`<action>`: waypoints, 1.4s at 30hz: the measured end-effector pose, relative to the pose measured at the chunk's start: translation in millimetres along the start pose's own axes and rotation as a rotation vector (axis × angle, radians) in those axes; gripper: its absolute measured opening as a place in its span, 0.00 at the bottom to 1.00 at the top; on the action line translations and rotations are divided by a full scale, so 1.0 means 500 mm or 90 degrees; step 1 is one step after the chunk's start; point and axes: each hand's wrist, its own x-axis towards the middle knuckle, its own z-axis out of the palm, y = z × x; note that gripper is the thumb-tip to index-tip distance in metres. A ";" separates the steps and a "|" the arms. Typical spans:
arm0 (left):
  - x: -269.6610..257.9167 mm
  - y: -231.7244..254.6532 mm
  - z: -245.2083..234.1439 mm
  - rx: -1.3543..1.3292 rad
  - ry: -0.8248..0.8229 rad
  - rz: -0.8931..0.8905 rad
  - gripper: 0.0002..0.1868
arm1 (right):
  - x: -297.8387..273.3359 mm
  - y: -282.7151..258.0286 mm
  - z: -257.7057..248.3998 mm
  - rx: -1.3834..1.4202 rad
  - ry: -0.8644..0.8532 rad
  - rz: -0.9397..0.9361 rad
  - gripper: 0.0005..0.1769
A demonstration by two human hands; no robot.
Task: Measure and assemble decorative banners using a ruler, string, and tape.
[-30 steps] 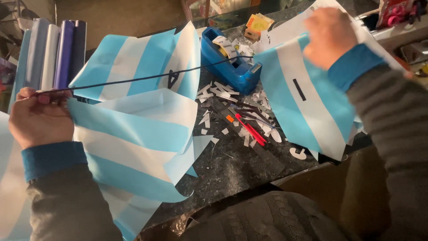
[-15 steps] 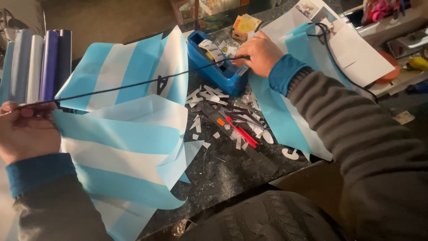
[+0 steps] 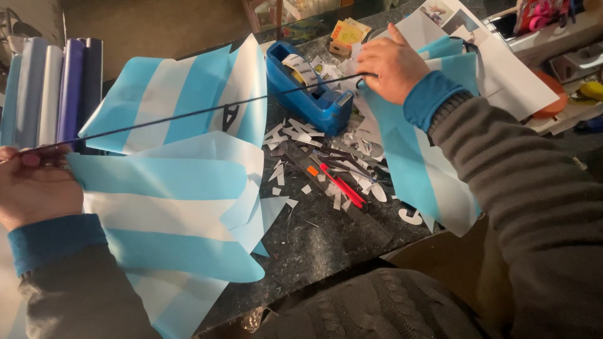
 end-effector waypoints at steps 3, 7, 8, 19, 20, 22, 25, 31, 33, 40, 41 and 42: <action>-0.010 0.006 0.007 0.025 -0.029 0.011 0.07 | 0.004 -0.026 -0.034 0.061 0.035 0.019 0.21; 0.001 0.005 0.007 -0.020 -0.041 -0.026 0.07 | -0.023 -0.064 -0.112 -0.025 0.055 0.019 0.27; -0.001 0.006 0.011 -0.039 -0.031 -0.040 0.06 | -0.038 -0.067 -0.132 -0.044 -0.013 0.094 0.21; -0.013 0.021 0.069 -0.087 -0.068 -0.069 0.04 | -0.129 0.017 -0.135 -0.126 -0.209 0.212 0.31; -0.011 0.017 0.063 -0.095 -0.057 -0.081 0.04 | -0.125 0.024 -0.127 -0.099 -0.228 0.226 0.28; -0.008 0.013 0.066 -0.101 -0.042 -0.090 0.04 | -0.120 0.042 -0.115 -0.068 -0.248 0.235 0.24; -0.011 0.017 0.099 -0.107 -0.080 -0.130 0.08 | -0.119 0.077 -0.114 -0.047 -0.286 0.219 0.12; -0.047 0.034 0.195 -0.013 -0.139 -0.132 0.08 | -0.092 0.053 -0.159 -0.218 -0.098 0.115 0.04; -0.057 0.033 0.223 0.021 -0.143 -0.168 0.07 | -0.087 0.018 -0.163 -0.366 -0.009 0.090 0.02; -0.075 0.023 0.261 0.173 -0.187 -0.163 0.08 | 0.015 -0.267 -0.216 -0.110 -0.036 0.020 0.11; -0.080 0.029 0.268 0.160 -0.184 -0.162 0.07 | 0.030 -0.299 -0.205 -0.041 -0.045 -0.048 0.11; -0.082 0.034 0.278 0.145 -0.184 -0.160 0.07 | 0.044 -0.330 -0.197 0.027 -0.051 -0.114 0.11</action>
